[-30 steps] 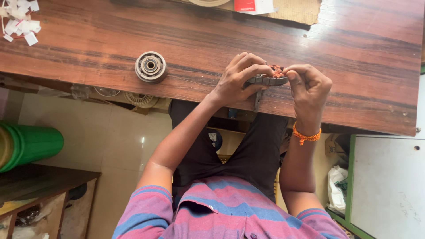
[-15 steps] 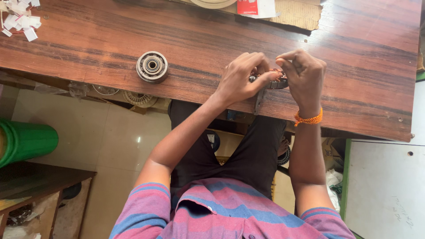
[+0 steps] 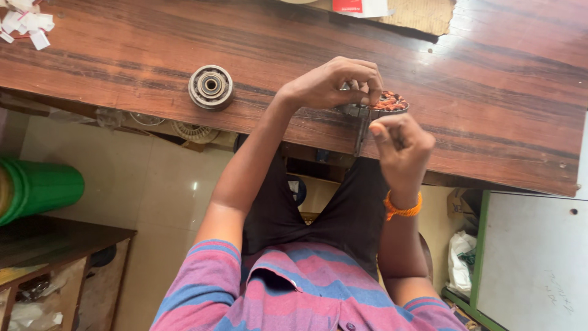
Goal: The person sits at a workbench and fits copper wire coils into the slots of a motor stator, pressing each coil into place by hand and working around the circular stator. A bearing and other motor parts sit on the bench beside the work.
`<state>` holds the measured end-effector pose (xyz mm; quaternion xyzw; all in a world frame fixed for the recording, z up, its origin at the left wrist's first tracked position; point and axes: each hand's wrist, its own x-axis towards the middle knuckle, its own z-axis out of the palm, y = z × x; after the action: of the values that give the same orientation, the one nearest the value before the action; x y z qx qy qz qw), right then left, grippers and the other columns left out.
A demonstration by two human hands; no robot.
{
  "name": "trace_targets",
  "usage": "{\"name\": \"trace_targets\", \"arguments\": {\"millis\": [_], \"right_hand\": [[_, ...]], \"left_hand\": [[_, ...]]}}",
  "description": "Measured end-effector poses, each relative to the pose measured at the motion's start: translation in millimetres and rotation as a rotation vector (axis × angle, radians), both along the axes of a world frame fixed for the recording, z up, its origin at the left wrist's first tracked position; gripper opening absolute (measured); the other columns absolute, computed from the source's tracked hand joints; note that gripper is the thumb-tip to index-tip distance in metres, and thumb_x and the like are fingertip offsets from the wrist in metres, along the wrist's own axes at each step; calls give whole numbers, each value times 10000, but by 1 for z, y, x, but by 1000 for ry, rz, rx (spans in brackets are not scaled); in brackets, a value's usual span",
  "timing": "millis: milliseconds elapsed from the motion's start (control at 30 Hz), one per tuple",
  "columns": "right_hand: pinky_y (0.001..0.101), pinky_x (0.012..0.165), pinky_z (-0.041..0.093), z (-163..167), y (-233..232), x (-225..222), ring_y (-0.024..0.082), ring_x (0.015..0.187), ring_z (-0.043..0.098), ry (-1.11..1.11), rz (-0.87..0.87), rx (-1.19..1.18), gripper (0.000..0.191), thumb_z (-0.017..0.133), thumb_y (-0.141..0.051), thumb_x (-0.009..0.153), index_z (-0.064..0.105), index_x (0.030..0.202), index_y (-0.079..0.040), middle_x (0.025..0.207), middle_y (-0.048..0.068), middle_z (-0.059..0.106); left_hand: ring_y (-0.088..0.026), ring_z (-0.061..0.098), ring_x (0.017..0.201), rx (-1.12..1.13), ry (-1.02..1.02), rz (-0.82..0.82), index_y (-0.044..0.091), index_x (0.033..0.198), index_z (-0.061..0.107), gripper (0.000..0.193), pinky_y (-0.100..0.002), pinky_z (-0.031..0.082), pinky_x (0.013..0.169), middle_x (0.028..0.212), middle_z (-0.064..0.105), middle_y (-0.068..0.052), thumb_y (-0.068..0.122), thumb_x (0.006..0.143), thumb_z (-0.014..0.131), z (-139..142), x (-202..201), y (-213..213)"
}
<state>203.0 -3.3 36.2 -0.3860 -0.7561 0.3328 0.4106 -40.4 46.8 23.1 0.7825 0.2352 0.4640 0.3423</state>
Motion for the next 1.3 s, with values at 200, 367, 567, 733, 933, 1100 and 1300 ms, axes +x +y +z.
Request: {"name": "trace_targets", "arguments": {"millis": [200, 367, 567, 733, 933, 1100, 1300], "right_hand": [[194, 576, 292, -17, -13, -15, -14, 657, 391, 223, -8, -217, 172, 713, -62, 1039, 594, 926, -11, 730, -89, 498], [196, 589, 299, -31, -15, -10, -12, 668, 413, 262, -15, -228, 166, 709, -58, 1046, 587, 943, -15, 751, -84, 530], [197, 560, 307, -44, -21, -18, -3, 635, 427, 236, -25, -216, 118, 700, -70, 1035, 625, 968, -8, 744, -51, 569], [189, 565, 346, -53, -16, -11, 3, 640, 484, 319, -91, -177, 113, 682, -70, 1049, 619, 974, -13, 792, -34, 618], [196, 746, 438, -60, -6, -1, 17, 835, 562, 376, -192, -104, 106, 661, -57, 1088, 599, 1032, 9, 944, -9, 649], [200, 772, 461, -58, -5, -2, 24, 857, 575, 412, -196, -88, 99, 660, -70, 1093, 607, 1059, 6, 957, -14, 652], [189, 611, 337, -23, 4, 31, -2, 705, 456, 238, -61, -258, 116, 700, -77, 1047, 641, 983, 0, 831, -65, 594]], "left_hand": [[-146, 683, 836, -78, 106, 0, 83, 1021, 752, 105, -323, 526, 652, 1014, 751, 1, 108, 922, 779, 7, -3, 8], [-142, 674, 831, 21, 138, -37, 87, 1040, 749, 112, -311, 528, 667, 1004, 751, 8, 71, 929, 756, 16, -5, 10], [-140, 673, 777, -9, 205, -23, 90, 1001, 746, 130, -306, 519, 642, 961, 745, 4, 41, 885, 714, 18, -5, 10], [-138, 691, 861, -16, 148, -72, 72, 1028, 732, 191, -292, 584, 722, 1013, 729, -18, 221, 916, 689, 15, -4, 10], [-167, 630, 954, 163, 408, 331, 105, 1051, 665, 438, -351, 539, 777, 1037, 631, -14, 512, 931, 775, 12, 22, -26], [-177, 626, 982, 289, 259, 729, 172, 1187, 676, 417, -338, 537, 831, 1146, 644, 27, 414, 881, 824, -3, 65, -55], [-151, 645, 991, 261, 112, 682, 194, 1144, 687, 423, -326, 568, 874, 1094, 700, 57, 355, 810, 890, -23, 58, -48]]}}
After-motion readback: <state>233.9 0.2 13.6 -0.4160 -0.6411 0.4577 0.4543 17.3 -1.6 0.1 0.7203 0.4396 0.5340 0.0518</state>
